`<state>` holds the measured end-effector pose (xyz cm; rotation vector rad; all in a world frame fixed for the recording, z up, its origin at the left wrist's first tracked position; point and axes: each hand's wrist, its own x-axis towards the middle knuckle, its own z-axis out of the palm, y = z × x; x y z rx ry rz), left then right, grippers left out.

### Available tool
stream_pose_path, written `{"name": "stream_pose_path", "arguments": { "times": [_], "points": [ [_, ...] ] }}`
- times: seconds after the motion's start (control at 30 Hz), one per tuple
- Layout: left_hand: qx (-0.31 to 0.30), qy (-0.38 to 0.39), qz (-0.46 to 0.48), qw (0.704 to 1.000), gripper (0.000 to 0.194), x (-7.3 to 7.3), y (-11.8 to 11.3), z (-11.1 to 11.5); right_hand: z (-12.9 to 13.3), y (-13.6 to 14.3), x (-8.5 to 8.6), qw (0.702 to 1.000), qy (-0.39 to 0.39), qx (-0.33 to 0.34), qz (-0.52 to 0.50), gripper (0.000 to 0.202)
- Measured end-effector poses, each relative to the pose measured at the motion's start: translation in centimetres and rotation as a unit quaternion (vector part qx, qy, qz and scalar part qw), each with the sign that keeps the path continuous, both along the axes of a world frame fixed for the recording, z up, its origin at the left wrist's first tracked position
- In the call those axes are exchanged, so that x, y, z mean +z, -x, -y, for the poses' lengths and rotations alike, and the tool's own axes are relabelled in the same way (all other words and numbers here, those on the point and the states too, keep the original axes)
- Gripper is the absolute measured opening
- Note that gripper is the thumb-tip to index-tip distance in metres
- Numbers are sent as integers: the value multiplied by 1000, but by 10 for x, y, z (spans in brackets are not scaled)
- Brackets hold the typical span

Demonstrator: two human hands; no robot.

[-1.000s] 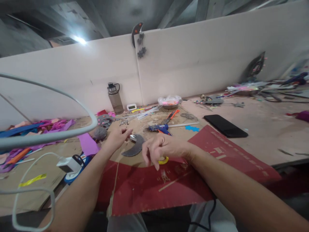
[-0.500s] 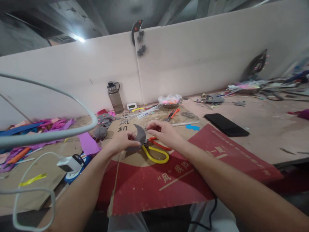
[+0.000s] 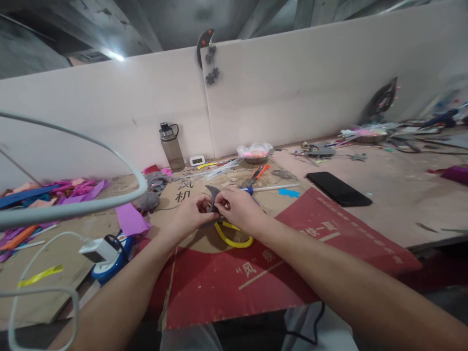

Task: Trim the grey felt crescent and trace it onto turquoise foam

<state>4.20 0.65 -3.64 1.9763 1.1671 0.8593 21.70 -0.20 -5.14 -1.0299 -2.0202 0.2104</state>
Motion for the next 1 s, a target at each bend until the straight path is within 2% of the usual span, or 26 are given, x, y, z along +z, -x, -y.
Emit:
{"name": "stream_pose_path", "arguments": {
  "times": [0.07, 0.13, 0.23, 0.3, 0.33, 0.4, 0.47, 0.53, 0.57, 0.63, 0.73, 0.87, 1.0],
  "points": [
    [29, 4, 13, 999, 22, -1, 1, -2, 2, 1, 2, 1000, 10, -4, -26, 10],
    [63, 20, 49, 997, 25, -3, 5, -7, 6, 1, 7, 995, 52, 23, -83, 9],
    [78, 71, 129, 986, 27, -4, 12, -15, 11, -3, 16, 965, 157, 133, -161, 14],
    [75, 118, 185, 973, 28, -3, 15, -17, 13, -7, 20, 944, 211, 203, -150, 29],
    [78, 139, 209, 965, 30, -1, 16, -17, 13, -9, 20, 945, 216, 213, -126, 36],
    [95, 164, 250, 950, 32, 3, 16, -16, 11, -13, 18, 969, 175, 167, -51, 40],
    [116, 174, 276, 938, 33, 8, 16, -14, 9, -17, 13, 991, 113, 63, 34, 26],
    [123, 168, 292, 934, 32, 13, 17, -14, 8, -18, 6, 986, 89, -17, 138, 16],
    [123, 160, 297, 933, 32, 14, 18, -14, 8, -18, 4, 977, 89, -39, 189, 20],
    [127, 139, 309, 932, 32, 17, 20, -14, 10, -16, 1, 955, 94, -43, 279, 25],
    [150, 109, 340, 922, 36, 18, 22, -16, 11, -13, -1, 933, 90, -18, 348, 20],
    [169, 94, 379, 905, 40, 18, 25, -18, 13, -14, -1, 929, 91, 19, 358, 23],
    [183, 91, 393, 897, 38, 16, 30, -21, 17, -13, 0, 934, 125, -2, 334, 39]
  ]
}}
